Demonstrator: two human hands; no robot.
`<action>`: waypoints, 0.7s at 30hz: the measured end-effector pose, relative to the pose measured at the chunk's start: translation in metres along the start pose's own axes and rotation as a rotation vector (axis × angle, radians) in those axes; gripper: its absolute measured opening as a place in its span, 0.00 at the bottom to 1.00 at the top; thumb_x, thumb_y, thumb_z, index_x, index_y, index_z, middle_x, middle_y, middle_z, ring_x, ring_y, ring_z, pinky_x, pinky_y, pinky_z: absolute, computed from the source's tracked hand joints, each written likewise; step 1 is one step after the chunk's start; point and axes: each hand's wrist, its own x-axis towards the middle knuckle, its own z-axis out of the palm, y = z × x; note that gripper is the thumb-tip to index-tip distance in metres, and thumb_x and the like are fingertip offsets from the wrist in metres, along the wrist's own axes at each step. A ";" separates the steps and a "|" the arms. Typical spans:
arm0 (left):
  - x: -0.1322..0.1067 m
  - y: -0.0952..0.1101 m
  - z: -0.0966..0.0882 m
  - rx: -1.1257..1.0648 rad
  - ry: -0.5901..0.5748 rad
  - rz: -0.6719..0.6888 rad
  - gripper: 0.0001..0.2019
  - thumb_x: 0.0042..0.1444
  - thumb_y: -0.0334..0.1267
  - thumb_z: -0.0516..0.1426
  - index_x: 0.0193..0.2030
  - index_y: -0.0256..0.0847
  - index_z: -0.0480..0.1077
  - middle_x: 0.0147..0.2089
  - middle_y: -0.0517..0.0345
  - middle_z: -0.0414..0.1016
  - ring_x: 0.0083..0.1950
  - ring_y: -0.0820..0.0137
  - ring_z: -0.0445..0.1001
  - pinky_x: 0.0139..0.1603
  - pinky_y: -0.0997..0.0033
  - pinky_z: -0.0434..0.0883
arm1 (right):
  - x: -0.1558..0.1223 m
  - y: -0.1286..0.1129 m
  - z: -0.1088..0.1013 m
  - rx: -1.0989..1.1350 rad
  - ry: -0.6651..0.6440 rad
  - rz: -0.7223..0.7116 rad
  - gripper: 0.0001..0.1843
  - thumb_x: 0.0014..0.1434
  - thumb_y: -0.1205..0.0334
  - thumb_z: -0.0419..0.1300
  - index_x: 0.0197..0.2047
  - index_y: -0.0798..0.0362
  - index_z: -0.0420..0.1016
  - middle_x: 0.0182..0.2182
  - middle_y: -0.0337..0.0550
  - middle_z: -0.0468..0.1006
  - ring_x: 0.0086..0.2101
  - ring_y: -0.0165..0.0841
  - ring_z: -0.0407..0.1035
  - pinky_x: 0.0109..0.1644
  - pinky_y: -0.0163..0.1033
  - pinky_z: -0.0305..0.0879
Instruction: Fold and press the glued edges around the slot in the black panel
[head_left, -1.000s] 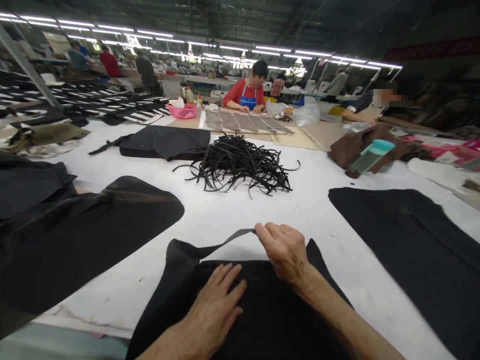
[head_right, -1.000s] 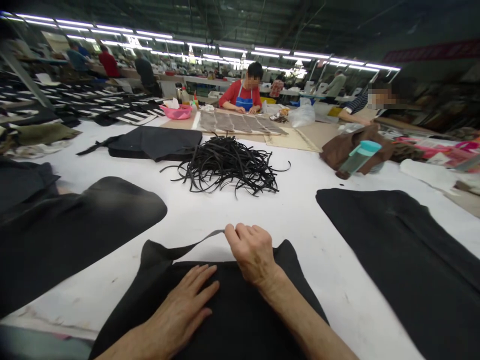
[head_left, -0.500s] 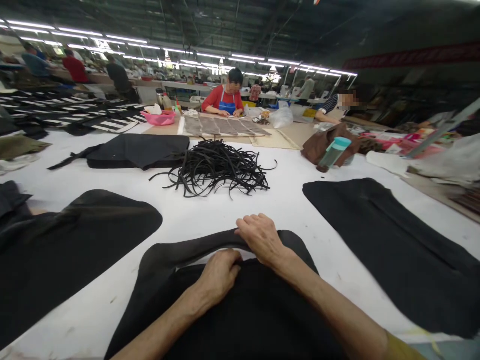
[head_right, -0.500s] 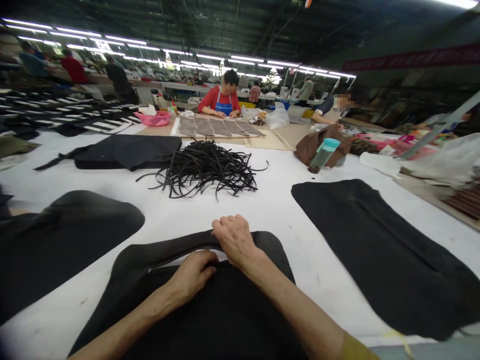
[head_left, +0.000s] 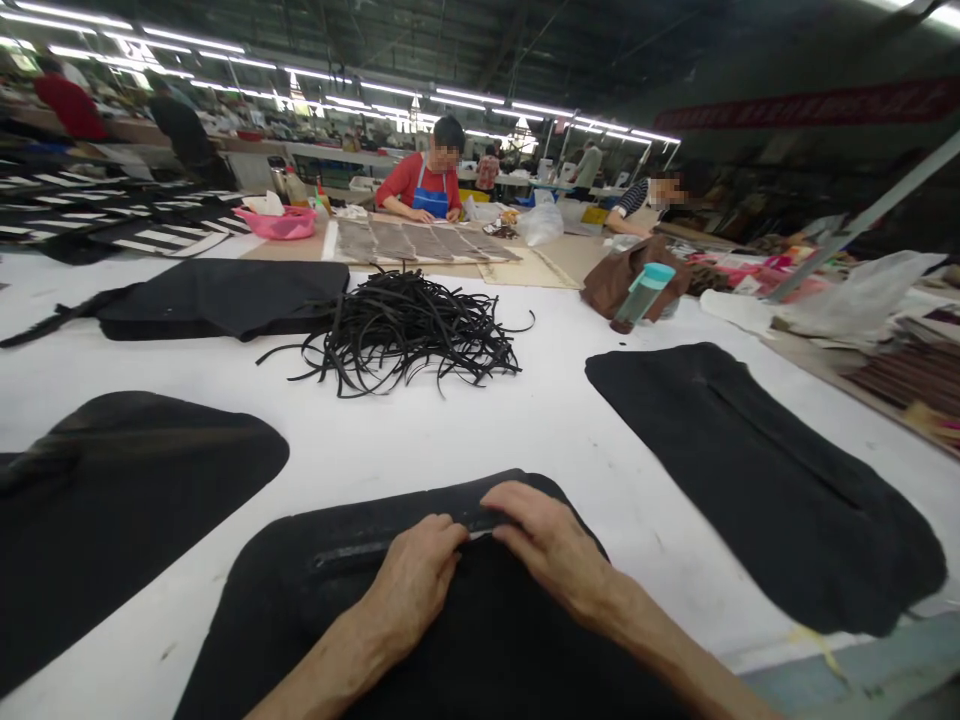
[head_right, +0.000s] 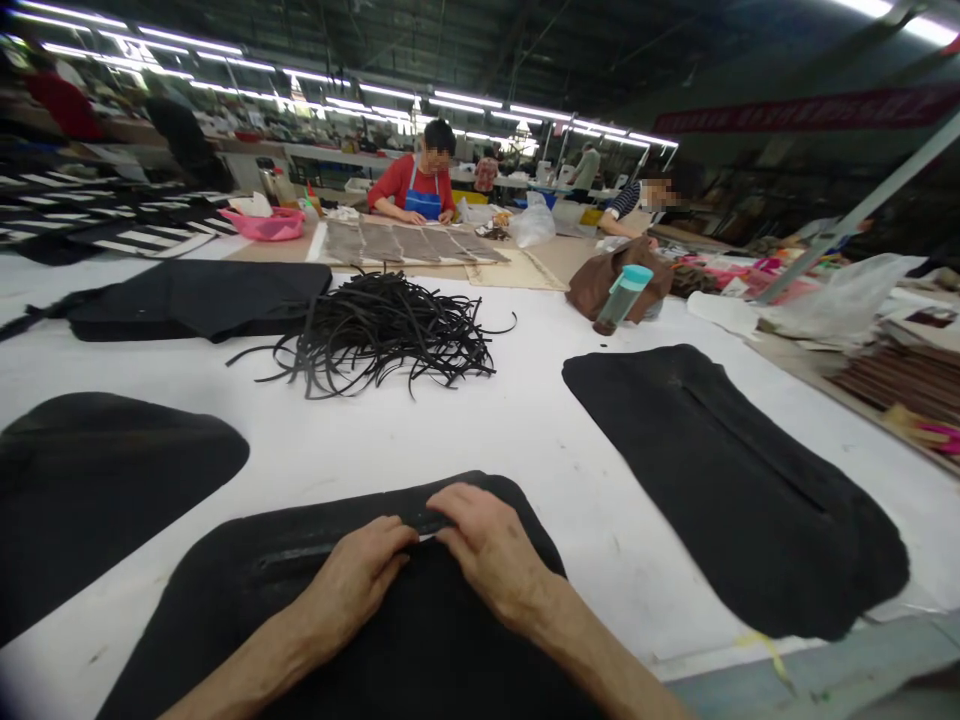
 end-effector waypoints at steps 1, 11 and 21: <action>-0.001 0.000 -0.002 0.036 -0.007 0.002 0.12 0.56 0.25 0.47 0.39 0.42 0.67 0.38 0.58 0.68 0.40 0.67 0.67 0.41 0.69 0.65 | -0.002 -0.004 0.007 -0.058 -0.073 -0.041 0.18 0.55 0.75 0.54 0.47 0.48 0.67 0.41 0.38 0.73 0.41 0.32 0.66 0.46 0.37 0.61; -0.069 -0.043 -0.052 0.214 0.075 -0.237 0.12 0.54 0.23 0.48 0.39 0.42 0.67 0.38 0.58 0.69 0.41 0.65 0.63 0.43 0.65 0.63 | 0.000 -0.002 0.034 -0.340 -0.203 -0.011 0.10 0.57 0.75 0.51 0.32 0.51 0.68 0.33 0.41 0.69 0.32 0.36 0.63 0.36 0.42 0.58; -0.076 -0.046 -0.039 0.090 0.195 -0.251 0.12 0.58 0.26 0.45 0.37 0.42 0.68 0.36 0.58 0.68 0.40 0.68 0.63 0.42 0.68 0.64 | 0.021 -0.042 0.069 -0.228 -0.239 -0.052 0.09 0.58 0.74 0.53 0.37 0.50 0.69 0.34 0.40 0.69 0.37 0.36 0.63 0.42 0.41 0.59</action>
